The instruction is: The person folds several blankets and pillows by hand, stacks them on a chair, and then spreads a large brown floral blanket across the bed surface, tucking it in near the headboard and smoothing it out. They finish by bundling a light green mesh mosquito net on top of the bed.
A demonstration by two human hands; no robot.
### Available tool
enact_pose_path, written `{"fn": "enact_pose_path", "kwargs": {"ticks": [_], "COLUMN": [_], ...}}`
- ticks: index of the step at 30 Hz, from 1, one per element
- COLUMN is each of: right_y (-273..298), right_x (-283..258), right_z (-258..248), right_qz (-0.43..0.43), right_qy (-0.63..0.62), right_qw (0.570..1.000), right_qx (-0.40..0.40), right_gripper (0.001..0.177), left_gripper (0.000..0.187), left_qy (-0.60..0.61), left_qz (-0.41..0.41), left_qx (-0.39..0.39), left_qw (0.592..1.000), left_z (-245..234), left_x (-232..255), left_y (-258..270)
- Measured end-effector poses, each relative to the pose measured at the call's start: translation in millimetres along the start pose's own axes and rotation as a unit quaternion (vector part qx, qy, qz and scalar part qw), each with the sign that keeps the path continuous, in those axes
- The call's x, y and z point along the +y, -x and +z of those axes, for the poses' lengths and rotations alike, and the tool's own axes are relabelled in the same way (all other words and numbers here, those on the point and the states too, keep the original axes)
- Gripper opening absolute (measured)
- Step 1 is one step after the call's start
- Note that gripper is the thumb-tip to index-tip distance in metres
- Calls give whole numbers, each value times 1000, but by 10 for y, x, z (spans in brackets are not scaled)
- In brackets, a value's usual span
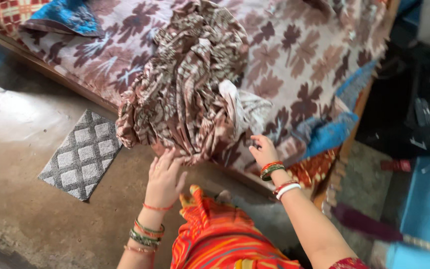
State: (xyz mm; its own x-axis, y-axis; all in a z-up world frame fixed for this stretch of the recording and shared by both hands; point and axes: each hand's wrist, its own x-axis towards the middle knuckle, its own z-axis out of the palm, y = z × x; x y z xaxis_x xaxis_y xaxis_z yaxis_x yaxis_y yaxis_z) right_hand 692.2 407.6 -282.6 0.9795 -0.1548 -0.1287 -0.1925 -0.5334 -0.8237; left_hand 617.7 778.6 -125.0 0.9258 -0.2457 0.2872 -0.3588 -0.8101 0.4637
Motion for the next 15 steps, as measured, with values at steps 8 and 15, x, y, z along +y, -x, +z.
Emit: {"fn": "enact_pose_path", "kwargs": {"ticks": [8,15], "right_y": [-1108,-1491], "right_x": [-7,53], "right_z": [723,1069], "right_qz": [-195,-98], "right_qy": [151,155], "right_qw": [969,983], "right_qx": [30,22], "right_gripper": [60,44], "left_gripper": [40,42], "left_qy": [-27,-16], "left_qz": [-56,-91], "left_qx": [-15,-12], "left_qw": [998,996], "left_z": [139,44], "left_x": [-146,-321], "left_y": [-240,-270]}}
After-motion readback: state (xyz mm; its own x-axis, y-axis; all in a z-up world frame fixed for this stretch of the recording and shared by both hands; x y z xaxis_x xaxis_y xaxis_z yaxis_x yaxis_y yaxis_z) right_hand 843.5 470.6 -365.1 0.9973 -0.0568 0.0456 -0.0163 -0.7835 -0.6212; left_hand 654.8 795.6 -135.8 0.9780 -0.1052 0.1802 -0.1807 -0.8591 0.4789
